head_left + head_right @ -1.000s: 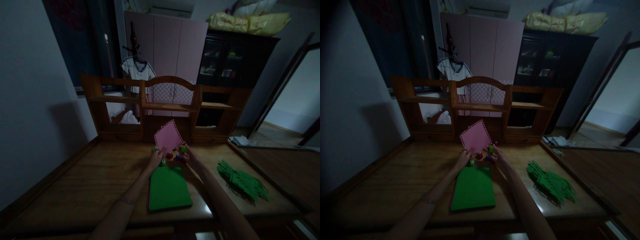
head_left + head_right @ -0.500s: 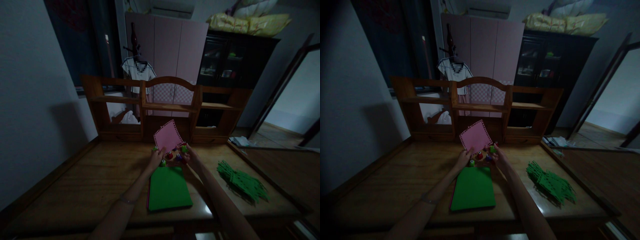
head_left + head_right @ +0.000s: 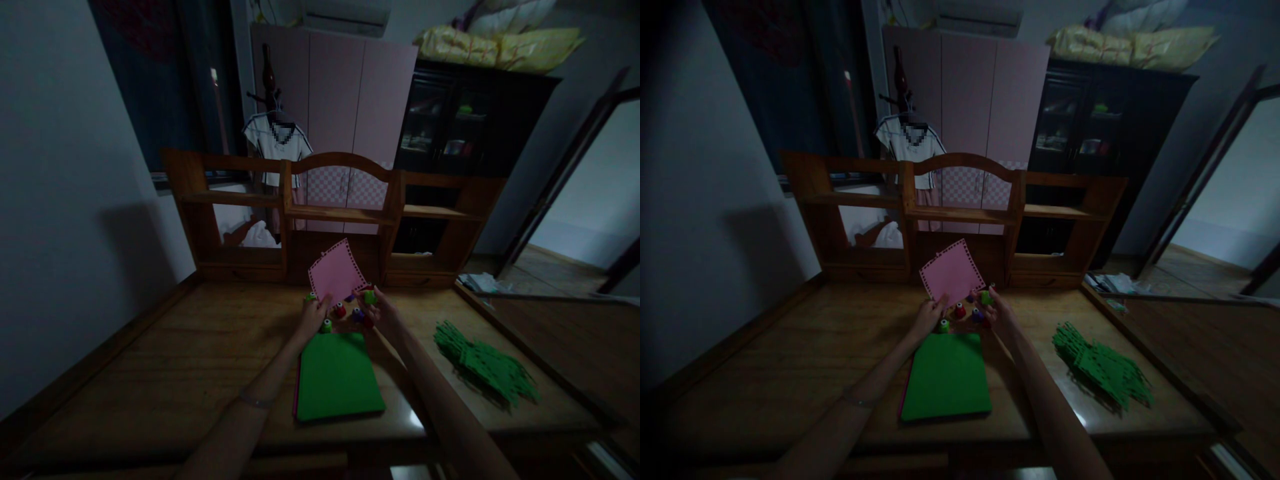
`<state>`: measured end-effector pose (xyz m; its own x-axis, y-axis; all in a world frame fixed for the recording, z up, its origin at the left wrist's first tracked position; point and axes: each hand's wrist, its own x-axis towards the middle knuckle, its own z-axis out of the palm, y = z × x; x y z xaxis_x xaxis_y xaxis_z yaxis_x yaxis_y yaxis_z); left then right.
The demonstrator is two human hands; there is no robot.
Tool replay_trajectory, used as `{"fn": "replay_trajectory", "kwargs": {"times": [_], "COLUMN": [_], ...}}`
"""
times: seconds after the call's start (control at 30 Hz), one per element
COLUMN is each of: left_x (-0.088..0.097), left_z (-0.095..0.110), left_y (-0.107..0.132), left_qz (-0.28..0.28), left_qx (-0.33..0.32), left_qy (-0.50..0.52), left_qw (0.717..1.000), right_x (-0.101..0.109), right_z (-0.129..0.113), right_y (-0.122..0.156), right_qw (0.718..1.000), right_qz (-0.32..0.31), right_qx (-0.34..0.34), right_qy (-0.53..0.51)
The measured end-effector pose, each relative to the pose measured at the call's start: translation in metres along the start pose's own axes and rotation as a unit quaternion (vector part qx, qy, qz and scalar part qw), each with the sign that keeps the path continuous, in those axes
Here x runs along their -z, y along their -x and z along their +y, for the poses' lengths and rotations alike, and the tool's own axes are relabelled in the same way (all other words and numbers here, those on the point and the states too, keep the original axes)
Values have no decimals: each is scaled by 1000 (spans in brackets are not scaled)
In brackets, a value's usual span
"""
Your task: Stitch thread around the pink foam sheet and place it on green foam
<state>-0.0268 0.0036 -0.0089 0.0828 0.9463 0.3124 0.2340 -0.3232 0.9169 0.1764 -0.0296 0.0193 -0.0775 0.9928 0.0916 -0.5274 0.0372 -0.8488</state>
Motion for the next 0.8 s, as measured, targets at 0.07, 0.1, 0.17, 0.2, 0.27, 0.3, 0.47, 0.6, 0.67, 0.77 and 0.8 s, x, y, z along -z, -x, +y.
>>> {"fn": "replay_trajectory", "kwargs": {"times": [0.07, 0.1, 0.17, 0.2, 0.27, 0.3, 0.47, 0.6, 0.67, 0.77, 0.8], "left_x": [0, 0, 1, 1, 2, 2, 0, -1, -1, -1, 0], "left_z": [0, 1, 1, 2, 3, 4, 13, 15, 15, 15, 15], "left_y": [0, 0, 0, 0, 1, 2, 7, 9, 9, 8, 8], "left_qz": [-1, -3, -8, -12, -21, -28, -65, -41, -34, -28, -28], "left_qx": [-1, -1, 1, 3, -1, -8, -56, -81, -76, -73, -75], "left_qy": [3, 5, 9, 10, 12, 15, 35, 25, 19, 13, 14], "left_qw": [1000, 1000, 1000, 1000, 1000, 999, 996, 996, 996, 997, 997], "right_x": [0, 1, 1, 1, 1, 1, 0, 0, -1, -1, -2], "right_z": [0, 0, 0, -1, -1, -2, -5, -7, -7, -8, -8], "right_y": [0, 0, 0, 0, 0, 1, 3, 3, 3, 3, 3], "right_qw": [1000, 1000, 1000, 1000, 1000, 1000, 1000, 1000, 1000, 1000, 1000], "right_qz": [1, 2, 4, 6, 7, 6, 0, 7, 9, 11, 11], "right_qx": [-4, -7, -11, -10, -2, 2, 0, 0, 1, -4, -4], "right_qy": [4, 8, 15, 16, 16, 16, 21, 28, 20, 10, 6]}}
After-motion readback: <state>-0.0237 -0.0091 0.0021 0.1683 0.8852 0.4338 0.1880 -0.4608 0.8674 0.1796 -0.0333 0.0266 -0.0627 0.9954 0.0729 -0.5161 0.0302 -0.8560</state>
